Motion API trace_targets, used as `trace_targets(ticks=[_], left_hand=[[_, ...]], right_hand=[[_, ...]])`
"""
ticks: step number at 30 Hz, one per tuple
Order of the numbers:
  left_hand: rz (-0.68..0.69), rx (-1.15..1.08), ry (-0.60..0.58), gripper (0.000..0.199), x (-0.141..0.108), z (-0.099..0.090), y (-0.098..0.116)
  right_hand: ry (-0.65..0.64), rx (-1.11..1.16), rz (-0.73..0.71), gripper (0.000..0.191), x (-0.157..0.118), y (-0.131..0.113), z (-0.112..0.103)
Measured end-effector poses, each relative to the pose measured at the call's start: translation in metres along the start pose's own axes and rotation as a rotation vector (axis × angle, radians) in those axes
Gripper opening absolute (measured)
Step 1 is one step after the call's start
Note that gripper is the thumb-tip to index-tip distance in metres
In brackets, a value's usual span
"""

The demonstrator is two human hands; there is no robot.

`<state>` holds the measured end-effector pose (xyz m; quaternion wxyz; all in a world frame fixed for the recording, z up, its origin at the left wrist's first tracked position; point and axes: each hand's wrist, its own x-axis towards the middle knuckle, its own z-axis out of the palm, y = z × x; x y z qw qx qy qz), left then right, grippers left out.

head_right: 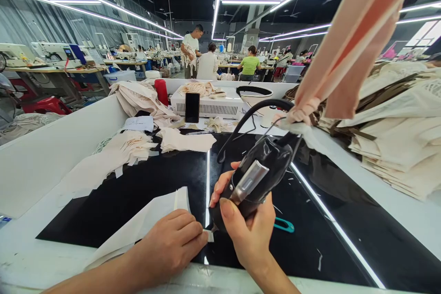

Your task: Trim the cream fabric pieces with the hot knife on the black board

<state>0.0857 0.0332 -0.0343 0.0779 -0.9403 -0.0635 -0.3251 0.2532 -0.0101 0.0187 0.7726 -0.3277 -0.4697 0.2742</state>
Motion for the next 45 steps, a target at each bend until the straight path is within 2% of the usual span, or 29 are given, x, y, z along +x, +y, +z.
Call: trace_targets(ticks=[6, 12, 22, 25, 28, 34, 41, 45], left_hand=[[0.000, 0.006, 0.000, 0.020, 0.000, 0.001, 0.000], [-0.004, -0.008, -0.036, 0.023, -0.005, 0.003, -0.001], [-0.008, -0.009, -0.040, 0.020, -0.005, 0.003, -0.002], [-0.041, -0.066, -0.064, 0.019, -0.008, 0.004, -0.003], [-0.106, -0.161, -0.039, 0.018, -0.012, 0.004, -0.007], [-0.208, -0.302, -0.032, 0.019, -0.017, -0.004, -0.015], [-0.230, -0.308, -0.104, 0.013, -0.019, -0.007, -0.016], [-0.236, -0.342, -0.089, 0.017, -0.018, -0.008, -0.015]], right_hand=[[-0.001, -0.034, 0.001, 0.027, 0.000, 0.000, 0.001], [0.031, 0.027, 0.021, 0.033, -0.002, -0.007, 0.002], [-0.021, -0.021, 0.043, 0.032, -0.009, -0.004, -0.002], [-0.021, -0.035, 0.040, 0.030, -0.009, -0.005, -0.001], [-0.019, -0.028, 0.038, 0.031, -0.008, -0.006, -0.002], [-0.004, -0.032, 0.028, 0.033, -0.008, -0.007, -0.005], [0.009, -0.061, 0.017, 0.033, -0.008, -0.010, -0.011], [0.012, -0.066, 0.020, 0.033, -0.008, -0.010, -0.011]])
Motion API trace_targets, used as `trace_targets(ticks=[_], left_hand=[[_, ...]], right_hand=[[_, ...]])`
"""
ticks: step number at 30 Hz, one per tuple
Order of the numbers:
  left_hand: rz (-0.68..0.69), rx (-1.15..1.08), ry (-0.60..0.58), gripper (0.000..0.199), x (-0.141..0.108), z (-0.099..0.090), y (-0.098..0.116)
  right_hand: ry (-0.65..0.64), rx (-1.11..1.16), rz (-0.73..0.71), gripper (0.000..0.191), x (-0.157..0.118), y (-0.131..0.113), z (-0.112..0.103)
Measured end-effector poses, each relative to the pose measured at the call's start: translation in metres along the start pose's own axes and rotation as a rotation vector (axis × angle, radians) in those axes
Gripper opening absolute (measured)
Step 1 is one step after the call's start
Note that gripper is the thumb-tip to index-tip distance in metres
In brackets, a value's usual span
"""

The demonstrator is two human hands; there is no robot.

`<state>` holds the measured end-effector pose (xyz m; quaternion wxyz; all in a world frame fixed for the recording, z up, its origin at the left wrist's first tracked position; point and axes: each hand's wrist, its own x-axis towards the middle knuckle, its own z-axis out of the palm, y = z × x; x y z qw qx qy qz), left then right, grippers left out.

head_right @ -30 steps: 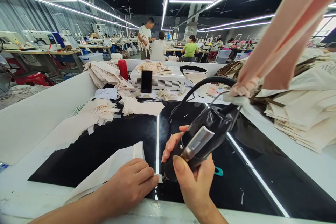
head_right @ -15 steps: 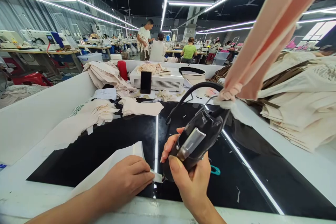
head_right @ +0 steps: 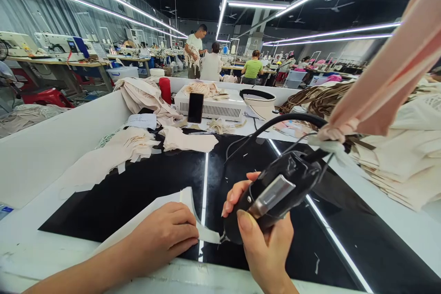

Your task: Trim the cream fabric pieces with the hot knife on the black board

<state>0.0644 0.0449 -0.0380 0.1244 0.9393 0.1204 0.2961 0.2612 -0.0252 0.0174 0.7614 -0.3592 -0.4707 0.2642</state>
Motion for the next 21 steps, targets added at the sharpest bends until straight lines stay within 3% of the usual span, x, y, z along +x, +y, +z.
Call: trace_targets(ticks=[4, 10, 16, 21], left_hand=[[-0.002, -0.035, 0.026, 0.018, 0.0011, -0.0018, 0.0017], [-0.026, -0.009, -0.064, 0.014, 0.0014, -0.0034, 0.0011], [-0.006, -0.009, -0.073, 0.009, 0.0006, -0.0049, 0.0006], [0.037, 0.018, -0.048, 0.016, 0.0000, -0.0052, 0.0000]], right_hand=[[-0.004, 0.003, 0.003, 0.032, -0.0001, -0.0006, 0.0013], [0.007, 0.003, 0.004, 0.031, -0.0014, -0.0021, 0.0021], [0.013, -0.012, -0.002, 0.031, -0.0031, -0.0020, 0.0042], [0.018, -0.011, 0.016, 0.033, -0.0044, -0.0011, 0.0048]])
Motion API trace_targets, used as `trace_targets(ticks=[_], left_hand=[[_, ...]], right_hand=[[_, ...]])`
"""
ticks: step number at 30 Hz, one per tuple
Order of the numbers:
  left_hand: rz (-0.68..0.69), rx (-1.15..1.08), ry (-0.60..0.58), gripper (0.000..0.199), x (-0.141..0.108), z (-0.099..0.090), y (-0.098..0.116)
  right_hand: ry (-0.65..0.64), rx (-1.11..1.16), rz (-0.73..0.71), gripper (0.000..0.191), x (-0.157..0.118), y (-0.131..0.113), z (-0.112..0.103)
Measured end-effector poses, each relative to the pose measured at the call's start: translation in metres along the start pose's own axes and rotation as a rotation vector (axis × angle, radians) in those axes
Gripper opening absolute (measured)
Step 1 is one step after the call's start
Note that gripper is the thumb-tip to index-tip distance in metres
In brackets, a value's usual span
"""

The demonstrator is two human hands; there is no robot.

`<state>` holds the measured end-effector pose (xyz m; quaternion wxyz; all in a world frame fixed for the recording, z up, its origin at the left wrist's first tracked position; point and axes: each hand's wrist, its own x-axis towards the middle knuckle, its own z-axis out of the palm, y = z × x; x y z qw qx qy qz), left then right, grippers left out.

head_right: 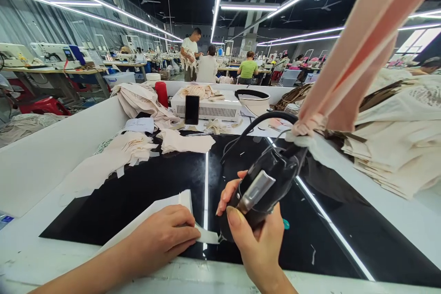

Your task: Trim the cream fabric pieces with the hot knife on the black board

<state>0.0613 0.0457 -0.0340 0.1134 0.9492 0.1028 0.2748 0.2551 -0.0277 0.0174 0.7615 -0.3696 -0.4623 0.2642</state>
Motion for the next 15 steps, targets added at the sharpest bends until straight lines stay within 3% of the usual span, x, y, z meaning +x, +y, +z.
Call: trace_targets(ticks=[15], left_hand=[[0.036, 0.037, 0.049, 0.026, 0.001, -0.004, 0.006]], right_hand=[[0.028, 0.090, 0.000, 0.035, 0.009, 0.011, 0.026]])
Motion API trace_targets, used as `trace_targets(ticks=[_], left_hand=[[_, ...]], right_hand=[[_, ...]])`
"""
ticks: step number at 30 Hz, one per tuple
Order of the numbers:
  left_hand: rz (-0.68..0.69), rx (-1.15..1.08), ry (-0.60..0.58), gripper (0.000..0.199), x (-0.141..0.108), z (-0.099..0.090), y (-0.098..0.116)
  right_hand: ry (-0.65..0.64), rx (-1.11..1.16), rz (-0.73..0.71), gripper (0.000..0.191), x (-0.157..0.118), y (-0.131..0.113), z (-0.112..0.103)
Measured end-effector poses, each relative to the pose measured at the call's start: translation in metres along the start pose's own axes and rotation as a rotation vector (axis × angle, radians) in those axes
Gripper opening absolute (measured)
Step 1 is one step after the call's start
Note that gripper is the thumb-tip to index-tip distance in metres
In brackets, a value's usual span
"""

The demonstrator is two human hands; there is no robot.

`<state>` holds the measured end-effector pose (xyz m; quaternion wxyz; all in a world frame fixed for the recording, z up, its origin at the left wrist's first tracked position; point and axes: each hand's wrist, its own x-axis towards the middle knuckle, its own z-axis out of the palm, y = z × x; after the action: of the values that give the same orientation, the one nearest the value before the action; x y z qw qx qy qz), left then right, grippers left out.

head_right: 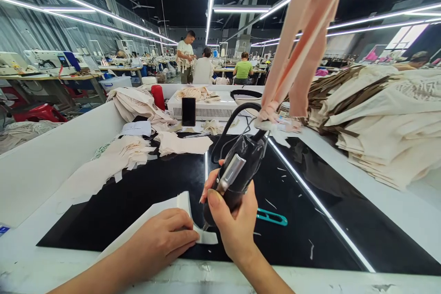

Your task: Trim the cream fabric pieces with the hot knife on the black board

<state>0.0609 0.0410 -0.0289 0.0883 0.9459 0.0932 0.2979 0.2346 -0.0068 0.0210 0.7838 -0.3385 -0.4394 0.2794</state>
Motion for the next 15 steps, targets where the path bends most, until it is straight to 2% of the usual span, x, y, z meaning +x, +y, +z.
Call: trace_targets(ticks=[9, 15], left_hand=[[-0.025, -0.002, -0.009, 0.023, -0.0010, 0.0023, 0.0052], [-0.021, -0.006, -0.003, 0.022, -0.0016, 0.0027, 0.0051]], right_hand=[[-0.022, -0.008, 0.005, 0.036, -0.0043, 0.0018, -0.0015], [-0.010, -0.040, 0.015, 0.030, -0.0039, -0.0015, -0.0009]])
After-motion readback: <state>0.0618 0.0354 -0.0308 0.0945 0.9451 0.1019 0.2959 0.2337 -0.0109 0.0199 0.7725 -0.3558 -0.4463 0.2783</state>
